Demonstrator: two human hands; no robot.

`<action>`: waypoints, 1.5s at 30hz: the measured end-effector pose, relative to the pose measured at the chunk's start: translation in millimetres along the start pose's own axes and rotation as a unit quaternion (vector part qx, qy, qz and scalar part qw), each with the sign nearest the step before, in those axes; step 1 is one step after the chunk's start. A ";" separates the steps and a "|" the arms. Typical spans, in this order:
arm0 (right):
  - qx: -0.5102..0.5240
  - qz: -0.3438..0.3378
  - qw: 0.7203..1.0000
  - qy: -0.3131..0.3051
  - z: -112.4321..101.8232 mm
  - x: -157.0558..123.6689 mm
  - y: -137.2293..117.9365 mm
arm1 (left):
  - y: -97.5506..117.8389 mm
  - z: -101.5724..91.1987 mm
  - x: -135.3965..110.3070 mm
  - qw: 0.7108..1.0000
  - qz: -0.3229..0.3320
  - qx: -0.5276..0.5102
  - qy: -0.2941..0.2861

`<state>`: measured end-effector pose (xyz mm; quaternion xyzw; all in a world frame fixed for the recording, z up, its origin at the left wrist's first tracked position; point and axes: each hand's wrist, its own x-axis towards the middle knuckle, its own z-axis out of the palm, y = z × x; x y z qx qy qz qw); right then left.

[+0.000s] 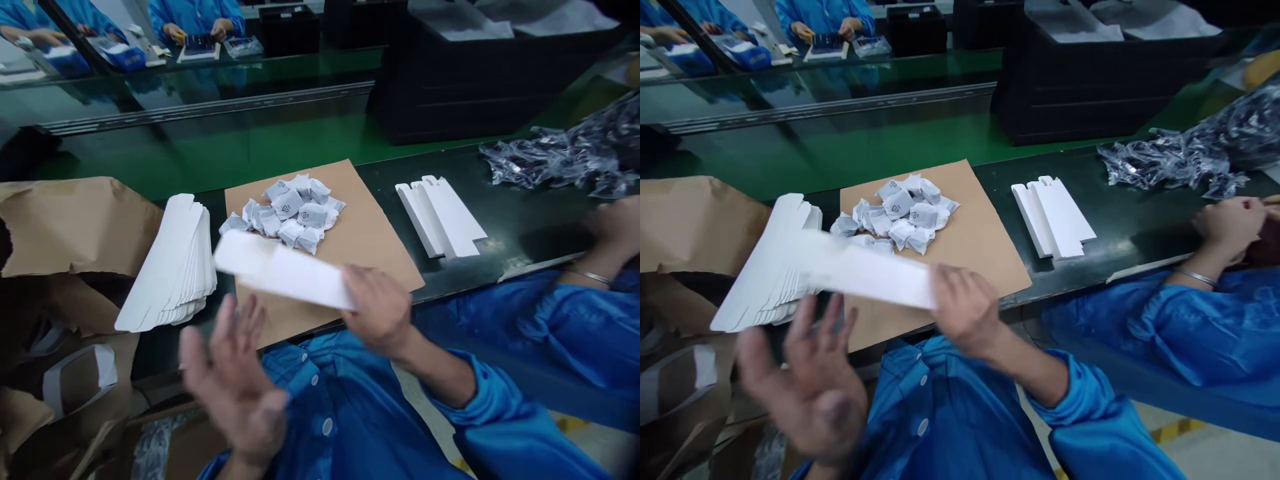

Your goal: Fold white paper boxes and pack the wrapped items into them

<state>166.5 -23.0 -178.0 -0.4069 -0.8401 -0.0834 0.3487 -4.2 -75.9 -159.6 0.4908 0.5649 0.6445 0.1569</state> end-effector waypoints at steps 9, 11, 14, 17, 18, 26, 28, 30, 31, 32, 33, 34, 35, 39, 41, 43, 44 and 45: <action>0.286 -0.076 0.931 -0.214 13.4 22.2 -69.2 | -21.0 -35.8 38.1 0.984 -0.175 0.021 0.013; 0.321 -0.045 0.931 -0.166 4.1 33.0 -47.1 | -33.3 -51.0 41.3 0.980 -0.196 -0.015 -0.034; 0.342 0.099 0.932 -0.059 1.6 46.4 -25.8 | -43.1 -57.9 30.4 0.969 -0.201 -0.055 -0.132; 0.429 0.129 0.892 -0.052 8.6 54.3 -29.8 | -41.0 -50.8 17.0 0.973 -0.137 -0.011 -0.186; 0.447 0.109 0.886 -0.053 11.7 55.4 -34.7 | -38.8 -47.5 14.4 0.977 -0.101 0.017 -0.188; 0.518 0.059 0.846 -0.112 14.9 58.0 -36.1 | -33.5 -38.2 17.4 0.981 -0.021 0.060 -0.184; 0.563 0.151 0.811 -0.055 11.4 63.8 -24.9 | -34.4 -37.7 17.3 0.980 -0.013 0.069 -0.187; 0.612 0.250 0.749 -0.034 10.2 71.9 -15.8 | -34.3 -35.8 16.3 0.977 -0.011 0.063 -0.203; 0.640 0.276 0.715 -0.052 10.5 76.1 -13.0 | -34.0 -34.5 15.8 0.975 -0.013 0.054 -0.214; 0.666 0.281 0.686 -0.085 11.0 79.8 -11.5 | -33.5 -33.3 15.4 0.973 -0.018 0.046 -0.225; 0.686 0.274 0.663 -0.122 11.5 82.8 -11.3 | -33.1 -32.3 15.2 0.971 -0.023 0.042 -0.234; 0.697 0.264 0.648 -0.156 11.6 84.9 -12.1 | -32.7 -31.6 15.1 0.970 -0.028 0.044 -0.239; 0.701 0.254 0.642 -0.182 11.1 86.2 -13.6 | -32.4 -31.2 15.2 0.969 -0.031 0.052 -0.238; 0.652 0.240 0.678 -0.240 5.8 85.5 -19.6 | -31.8 -29.6 14.2 0.971 -0.006 0.098 -0.217; 0.620 0.243 0.706 -0.242 3.4 84.3 -21.0 | -32.1 -26.9 11.9 0.975 0.015 0.101 -0.196; 0.608 0.248 0.717 -0.233 1.9 83.7 -21.9 | -32.9 -23.3 8.5 0.980 0.026 0.088 -0.175; 0.609 0.251 0.718 -0.225 1.3 83.6 -22.4 | -33.3 -21.7 6.8 0.982 0.029 0.080 -0.167; 0.610 0.253 0.718 -0.220 0.8 83.7 -23.0 | -33.6 -20.4 5.2 0.984 0.030 0.072 -0.162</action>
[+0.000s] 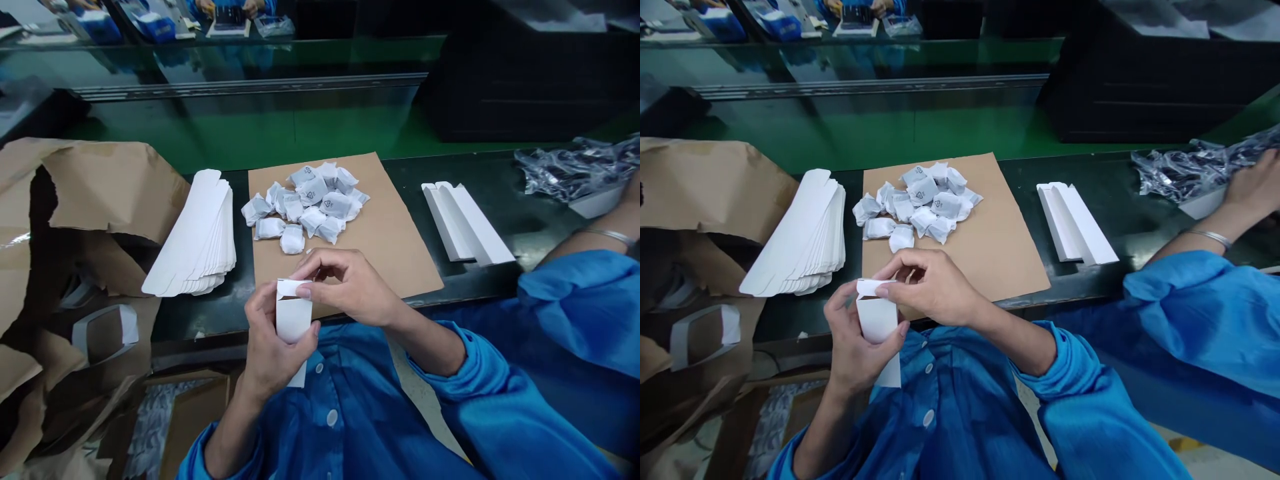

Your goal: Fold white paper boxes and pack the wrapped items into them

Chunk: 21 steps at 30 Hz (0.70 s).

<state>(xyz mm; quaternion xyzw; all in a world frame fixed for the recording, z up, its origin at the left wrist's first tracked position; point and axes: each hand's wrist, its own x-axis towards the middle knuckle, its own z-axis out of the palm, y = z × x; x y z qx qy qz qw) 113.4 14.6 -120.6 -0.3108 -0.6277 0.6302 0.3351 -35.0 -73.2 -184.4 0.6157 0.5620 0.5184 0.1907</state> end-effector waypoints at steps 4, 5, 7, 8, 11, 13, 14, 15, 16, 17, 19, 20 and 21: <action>-0.018 -0.016 1.000 0.004 1.0 -1.6 -2.1 | 0.5 0.7 -2.3 0.999 -0.027 -0.013 -0.021; -0.032 -0.025 0.999 0.002 0.7 -2.1 -2.2 | 0.8 -0.5 -2.2 0.999 -0.036 -0.006 -0.033; -0.064 -0.052 0.997 -0.006 -0.6 -3.5 -1.8 | 1.6 -3.7 -1.5 0.997 -0.041 0.035 -0.056; -0.081 -0.069 0.994 -0.013 -1.5 -4.4 -1.2 | 2.2 -5.4 -1.1 0.995 -0.036 0.064 -0.063; -0.130 -0.137 0.982 -0.033 -2.8 -8.3 2.9 | 5.3 -10.5 0.2 0.989 -0.028 0.125 -0.081; -0.140 -0.182 0.972 -0.044 -0.7 -11.4 7.6 | 8.2 -13.6 1.3 0.988 -0.033 0.125 -0.078; -0.135 -0.197 0.970 -0.039 1.7 -12.9 10.7 | 9.7 -15.0 2.0 0.989 -0.036 0.123 -0.078; -0.125 -0.204 0.970 -0.029 4.8 -14.2 14.1 | 11.1 -16.3 2.8 0.989 -0.035 0.123 -0.081; -0.116 -0.207 0.971 -0.013 8.7 -15.3 18.0 | 12.4 -17.3 3.6 0.988 -0.030 0.124 -0.087; -0.111 -0.211 0.971 0.011 13.1 -16.2 22.1 | 13.5 -18.1 4.3 0.987 -0.022 0.126 -0.096; -0.124 -0.240 0.961 0.059 22.7 -17.6 31.1 | 15.1 -18.7 4.0 0.986 -0.014 0.125 -0.109; -0.144 -0.262 0.951 0.077 27.4 -18.2 35.6 | 15.3 -18.7 2.6 0.987 -0.016 0.120 -0.107; -0.171 -0.283 0.940 0.087 31.7 -18.9 40.1 | 15.0 -18.6 0.2 0.988 -0.025 0.113 -0.102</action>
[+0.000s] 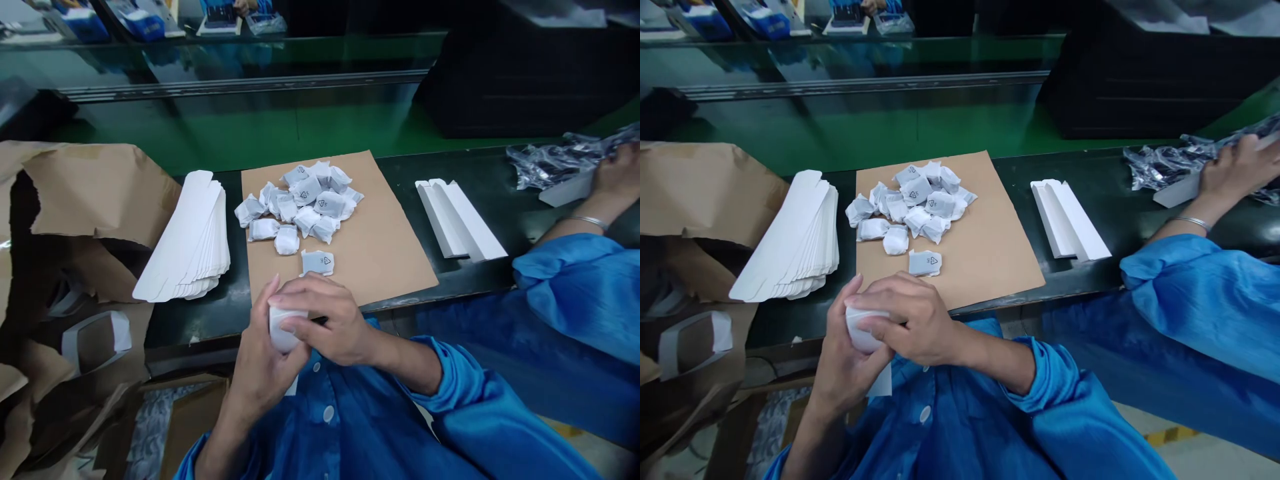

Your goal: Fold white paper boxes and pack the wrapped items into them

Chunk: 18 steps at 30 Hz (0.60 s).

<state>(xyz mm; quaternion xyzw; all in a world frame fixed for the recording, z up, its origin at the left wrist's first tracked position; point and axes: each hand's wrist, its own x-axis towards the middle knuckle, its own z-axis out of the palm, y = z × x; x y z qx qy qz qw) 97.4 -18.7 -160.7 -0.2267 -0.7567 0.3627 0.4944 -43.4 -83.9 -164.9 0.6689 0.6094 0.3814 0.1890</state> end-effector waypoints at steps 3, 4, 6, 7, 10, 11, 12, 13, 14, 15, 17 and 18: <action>-0.104 -0.027 0.993 -0.039 8.6 -7.1 4.2 | -5.8 4.1 -9.8 0.998 -0.051 -0.034 -0.013; -0.128 -0.023 0.989 -0.068 8.0 -7.5 5.3 | -9.5 5.9 -12.3 0.996 -0.073 -0.045 -0.018; -0.141 -0.009 0.981 -0.136 0.1 -4.4 7.1 | -18.3 9.9 -12.2 0.990 -0.120 -0.080 0.003; -0.141 0.003 0.978 -0.156 -6.8 -1.1 8.4 | -23.0 12.3 -8.6 0.983 -0.144 -0.110 0.033; -0.226 0.054 0.961 -0.153 -31.9 10.3 18.4 | -35.5 21.7 15.3 0.938 -0.195 -0.251 0.139; -0.280 0.068 0.945 -0.157 -39.3 12.8 24.6 | -38.9 25.4 25.1 0.921 -0.198 -0.292 0.163; -0.328 0.075 0.925 -0.175 -45.6 13.7 32.0 | -41.7 29.1 33.9 0.910 -0.194 -0.319 0.179; -0.363 0.077 0.906 -0.202 -51.0 13.0 40.0 | -43.9 32.4 40.4 0.906 -0.188 -0.329 0.188; -0.382 0.079 0.893 -0.225 -55.8 10.7 47.8 | -45.6 35.0 43.6 0.909 -0.184 -0.323 0.191; -0.388 0.083 0.890 -0.227 -60.7 6.8 54.5 | -46.7 36.2 43.0 0.917 -0.183 -0.302 0.186; -0.380 0.108 0.906 -0.155 -72.3 -4.1 61.5 | -47.4 32.9 32.2 0.945 -0.174 -0.215 0.174; -0.368 0.135 0.915 -0.093 -79.3 -10.3 61.1 | -47.1 27.7 24.7 0.964 -0.148 -0.146 0.167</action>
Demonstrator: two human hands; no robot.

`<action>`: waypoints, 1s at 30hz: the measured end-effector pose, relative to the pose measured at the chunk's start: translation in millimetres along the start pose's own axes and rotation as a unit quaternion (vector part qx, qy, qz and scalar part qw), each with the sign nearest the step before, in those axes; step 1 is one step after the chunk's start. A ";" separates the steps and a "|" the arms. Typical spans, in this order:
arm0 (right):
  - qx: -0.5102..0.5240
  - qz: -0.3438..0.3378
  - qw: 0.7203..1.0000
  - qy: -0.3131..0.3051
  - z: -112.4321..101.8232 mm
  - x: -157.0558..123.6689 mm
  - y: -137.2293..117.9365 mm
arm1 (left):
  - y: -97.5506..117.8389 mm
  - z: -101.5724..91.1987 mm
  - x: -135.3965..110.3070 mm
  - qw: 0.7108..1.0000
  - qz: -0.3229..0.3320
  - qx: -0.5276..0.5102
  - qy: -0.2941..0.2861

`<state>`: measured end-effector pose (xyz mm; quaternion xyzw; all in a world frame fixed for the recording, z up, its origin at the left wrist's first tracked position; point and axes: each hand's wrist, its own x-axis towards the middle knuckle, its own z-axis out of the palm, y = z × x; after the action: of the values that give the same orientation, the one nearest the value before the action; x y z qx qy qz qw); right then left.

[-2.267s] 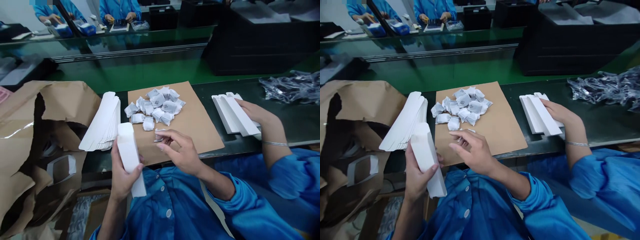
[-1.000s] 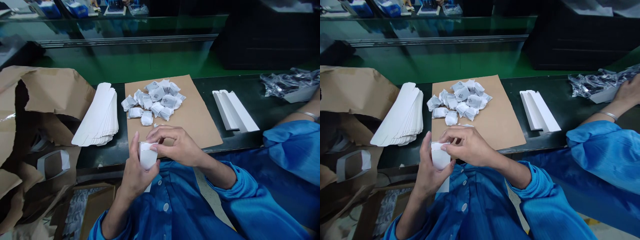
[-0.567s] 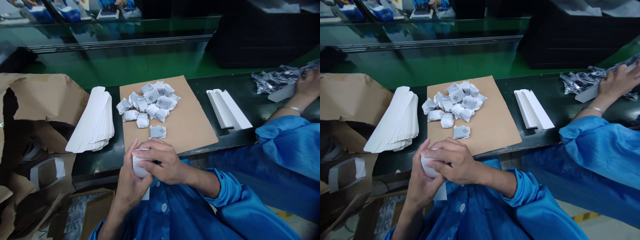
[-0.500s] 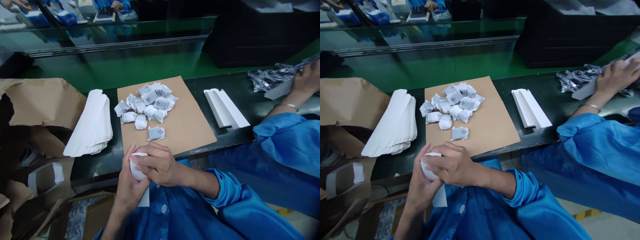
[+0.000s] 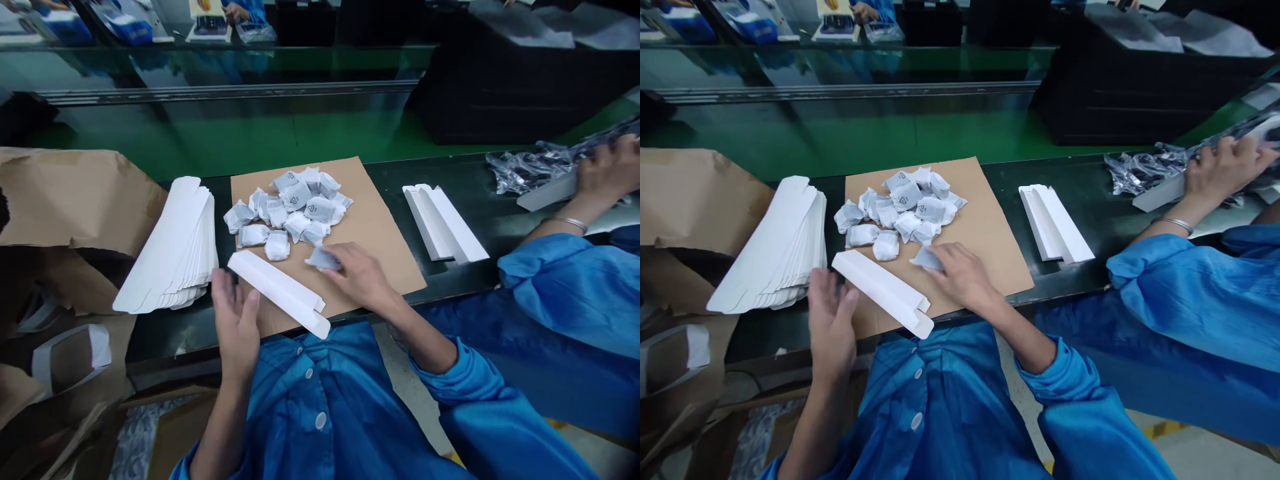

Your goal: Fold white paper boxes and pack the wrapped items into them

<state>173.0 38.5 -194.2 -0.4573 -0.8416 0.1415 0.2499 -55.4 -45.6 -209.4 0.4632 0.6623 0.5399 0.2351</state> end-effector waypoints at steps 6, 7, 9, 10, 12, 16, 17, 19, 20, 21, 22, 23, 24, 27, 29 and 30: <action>0.208 0.183 0.959 0.064 -33.5 -37.1 5.6 | 26.1 -35.2 25.0 0.806 0.365 0.314 -0.345; 0.215 0.170 0.960 0.054 -35.3 -40.7 3.6 | 31.2 -32.6 37.7 0.777 0.379 0.326 -0.382; 0.196 0.137 0.969 0.057 -36.0 -46.6 -0.8 | 38.8 -22.8 60.2 0.743 0.382 0.349 -0.424; 0.180 0.124 0.974 0.062 -35.9 -49.4 -2.7 | 41.1 -17.3 68.1 0.730 0.379 0.361 -0.440; 0.153 0.114 0.979 0.068 -36.6 -55.5 -6.2 | 42.5 -8.6 75.7 0.704 0.373 0.389 -0.464; 0.119 0.099 0.983 0.093 -39.1 -69.0 -13.9 | 37.7 -3.9 69.7 0.662 0.421 0.424 -0.452; 0.105 0.085 0.985 0.106 -38.6 -71.9 -16.3 | 36.0 -4.3 67.4 0.660 0.440 0.424 -0.437; 0.066 0.040 0.989 0.126 -34.9 -76.3 -21.1 | 32.5 -4.8 64.3 0.668 0.470 0.410 -0.405; 0.040 0.015 0.991 0.130 -32.2 -77.7 -23.3 | 30.7 -4.5 63.5 0.677 0.478 0.401 -0.390; 0.010 -0.010 0.991 0.129 -29.3 -78.5 -25.1 | 28.8 -3.9 62.8 0.686 0.485 0.390 -0.377; -0.021 -0.030 0.992 0.121 -26.5 -78.8 -26.5 | 26.9 -3.0 62.0 0.693 0.491 0.380 -0.366; -0.049 -0.046 0.992 0.105 -24.5 -78.6 -27.2 | 25.0 -1.9 60.9 0.697 0.496 0.376 -0.355; -0.069 -0.061 0.992 0.085 -23.5 -78.0 -27.2 | 23.1 -0.6 59.4 0.698 0.502 0.378 -0.342; -0.067 -0.098 0.993 0.015 -28.3 -73.4 -22.2 | 18.4 3.5 50.7 0.693 0.516 0.400 -0.308; -0.025 -0.118 0.992 -0.037 -36.6 -67.3 -16.0 | 16.8 6.0 42.3 0.700 0.507 0.403 -0.301; -0.002 -0.128 0.990 -0.066 -41.2 -63.2 -12.9 | 16.5 7.0 37.9 0.708 0.497 0.398 -0.305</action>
<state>215.6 -21.2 -172.2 -0.3363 -0.9081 0.1369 0.2087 -61.2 -9.4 -189.0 0.9157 0.3816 0.0945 -0.0839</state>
